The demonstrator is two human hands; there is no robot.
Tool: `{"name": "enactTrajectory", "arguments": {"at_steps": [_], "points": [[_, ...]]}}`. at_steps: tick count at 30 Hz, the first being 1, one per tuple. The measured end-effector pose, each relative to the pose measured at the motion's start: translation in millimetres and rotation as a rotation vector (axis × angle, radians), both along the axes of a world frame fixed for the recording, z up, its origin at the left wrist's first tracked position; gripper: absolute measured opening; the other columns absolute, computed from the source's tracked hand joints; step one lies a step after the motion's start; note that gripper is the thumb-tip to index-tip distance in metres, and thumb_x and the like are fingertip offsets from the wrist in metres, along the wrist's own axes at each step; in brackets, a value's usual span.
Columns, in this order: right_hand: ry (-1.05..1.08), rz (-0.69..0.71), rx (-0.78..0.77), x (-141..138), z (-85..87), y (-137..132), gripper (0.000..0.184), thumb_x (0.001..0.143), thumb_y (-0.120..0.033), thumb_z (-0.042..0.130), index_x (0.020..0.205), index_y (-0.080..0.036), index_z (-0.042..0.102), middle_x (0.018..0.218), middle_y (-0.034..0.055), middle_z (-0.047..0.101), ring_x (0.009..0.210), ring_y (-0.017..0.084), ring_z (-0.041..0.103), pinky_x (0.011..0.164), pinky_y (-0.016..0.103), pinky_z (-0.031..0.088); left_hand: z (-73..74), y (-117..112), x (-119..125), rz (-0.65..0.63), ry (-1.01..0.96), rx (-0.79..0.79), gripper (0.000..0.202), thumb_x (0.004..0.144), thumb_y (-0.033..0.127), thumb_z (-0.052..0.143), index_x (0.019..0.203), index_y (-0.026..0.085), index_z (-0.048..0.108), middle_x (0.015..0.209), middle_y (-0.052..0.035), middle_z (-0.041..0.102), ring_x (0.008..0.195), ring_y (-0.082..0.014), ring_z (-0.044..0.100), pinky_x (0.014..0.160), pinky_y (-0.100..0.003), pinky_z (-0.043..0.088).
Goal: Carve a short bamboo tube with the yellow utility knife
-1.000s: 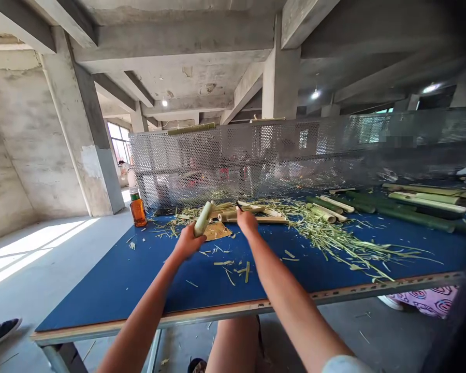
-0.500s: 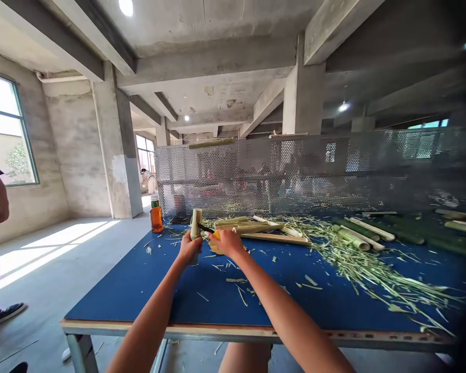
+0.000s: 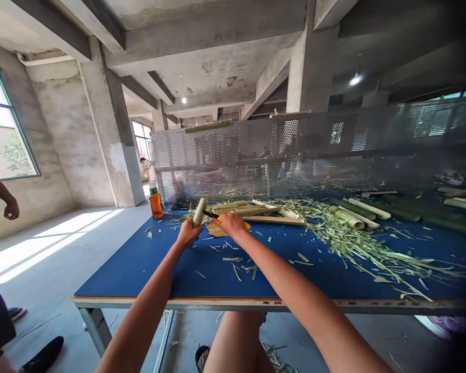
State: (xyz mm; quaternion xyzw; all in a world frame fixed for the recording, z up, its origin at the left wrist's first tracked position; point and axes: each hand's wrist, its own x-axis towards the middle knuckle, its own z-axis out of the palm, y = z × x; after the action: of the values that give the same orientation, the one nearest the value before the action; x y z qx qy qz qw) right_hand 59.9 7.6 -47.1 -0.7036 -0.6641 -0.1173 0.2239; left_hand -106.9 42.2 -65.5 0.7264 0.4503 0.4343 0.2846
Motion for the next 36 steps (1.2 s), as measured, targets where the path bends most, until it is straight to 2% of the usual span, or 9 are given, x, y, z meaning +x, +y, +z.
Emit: {"name": "enactTrajectory", "arguments": {"at_steps": [3, 8, 11, 13, 18, 20, 25, 31, 36], "points": [[0.093, -0.074, 0.05, 24, 2.5, 13, 0.064, 0.087, -0.058, 0.029, 0.095, -0.008, 0.068, 0.092, 0.0214, 0.067, 0.09, 0.028, 0.064, 0.074, 0.032, 0.045, 0.9, -6, 9, -0.041, 0.008, -0.041, 0.014, 0.064, 0.016, 0.052, 0.076, 0.017, 0.046, 0.044, 0.008, 0.046, 0.032, -0.008, 0.046, 0.034, -0.018, 0.036], [0.53, -0.472, -0.068, 100, -10.1, 20, 0.064, 0.09, -0.051, 0.026, 0.097, -0.003, 0.067, 0.097, 0.0255, 0.064, 0.093, 0.032, 0.062, 0.068, 0.033, 0.045, 7.0, -17, 11, -0.066, -0.051, -0.036, 0.013, 0.062, 0.017, 0.052, 0.073, 0.017, 0.045, 0.044, 0.0079, 0.046, 0.032, -0.0083, 0.046, 0.035, -0.02, 0.038], [0.59, -0.545, 0.04, 124, -10.1, 14, 0.067, 0.089, -0.054, 0.024, 0.098, -0.003, 0.066, 0.096, 0.0245, 0.064, 0.091, 0.031, 0.062, 0.067, 0.032, 0.043, 11.0, -16, 9, -0.015, -0.076, -0.016, 0.011, 0.062, 0.017, 0.05, 0.071, 0.018, 0.043, 0.045, 0.0075, 0.046, 0.034, -0.0084, 0.047, 0.037, -0.02, 0.04], [0.533, -0.468, 0.106, 117, -0.1, 10, 0.069, 0.088, -0.058, 0.022, 0.095, -0.005, 0.066, 0.093, 0.0227, 0.065, 0.088, 0.028, 0.063, 0.065, 0.029, 0.041, 12.3, -14, 7, 0.011, -0.083, 0.002, 0.013, 0.061, 0.016, 0.051, 0.071, 0.018, 0.044, 0.047, 0.0074, 0.046, 0.034, -0.0085, 0.048, 0.037, -0.02, 0.04], [0.165, 0.126, 0.001, 52, 25.0, -1, 0.067, 0.083, -0.067, 0.024, 0.078, -0.015, 0.067, 0.075, 0.0093, 0.068, 0.071, 0.019, 0.062, 0.056, 0.023, 0.035, 11.1, -11, 3, 0.067, -0.106, 0.053, 0.013, 0.062, 0.018, 0.052, 0.072, 0.017, 0.044, 0.051, 0.0067, 0.048, 0.036, -0.0091, 0.05, 0.038, -0.02, 0.04], [0.049, 0.205, 0.004, 28, 26.6, -5, 0.066, 0.082, -0.068, 0.027, 0.076, -0.016, 0.067, 0.075, 0.0094, 0.068, 0.071, 0.019, 0.062, 0.056, 0.023, 0.034, 9.7, -11, 2, 0.077, -0.102, 0.07, 0.013, 0.063, 0.018, 0.052, 0.073, 0.017, 0.045, 0.051, 0.0068, 0.048, 0.036, -0.0092, 0.05, 0.038, -0.021, 0.041], [-0.026, 0.189, -0.086, 5, 22.8, -11, 0.065, 0.084, -0.064, 0.028, 0.078, -0.014, 0.068, 0.08, 0.014, 0.068, 0.076, 0.022, 0.063, 0.061, 0.025, 0.039, 7.5, -10, -4, 0.075, -0.054, 0.109, 0.014, 0.064, 0.02, 0.053, 0.076, 0.017, 0.047, 0.052, 0.0067, 0.047, 0.038, -0.0089, 0.05, 0.041, -0.02, 0.04], [-0.012, 0.088, -0.112, -1, 6.1, -5, 0.064, 0.085, -0.063, 0.03, 0.091, -0.012, 0.068, 0.091, 0.0184, 0.068, 0.089, 0.028, 0.063, 0.072, 0.031, 0.045, 8.4, -6, -16, 0.118, 0.295, 0.193, 0.013, 0.064, 0.022, 0.056, 0.075, 0.017, 0.05, 0.054, 0.0043, 0.049, 0.042, -0.0092, 0.049, 0.043, -0.019, 0.035], [0.082, -0.061, -0.024, 10, 7.2, 11, 0.058, 0.085, -0.059, 0.036, 0.097, -0.012, 0.068, 0.097, 0.0184, 0.067, 0.095, 0.026, 0.062, 0.078, 0.031, 0.045, 5.7, -11, -3, 0.115, 0.283, 0.123, 0.014, 0.067, 0.023, 0.053, 0.079, 0.016, 0.05, 0.054, 0.0034, 0.05, 0.04, -0.0099, 0.049, 0.042, -0.02, 0.035]]}}
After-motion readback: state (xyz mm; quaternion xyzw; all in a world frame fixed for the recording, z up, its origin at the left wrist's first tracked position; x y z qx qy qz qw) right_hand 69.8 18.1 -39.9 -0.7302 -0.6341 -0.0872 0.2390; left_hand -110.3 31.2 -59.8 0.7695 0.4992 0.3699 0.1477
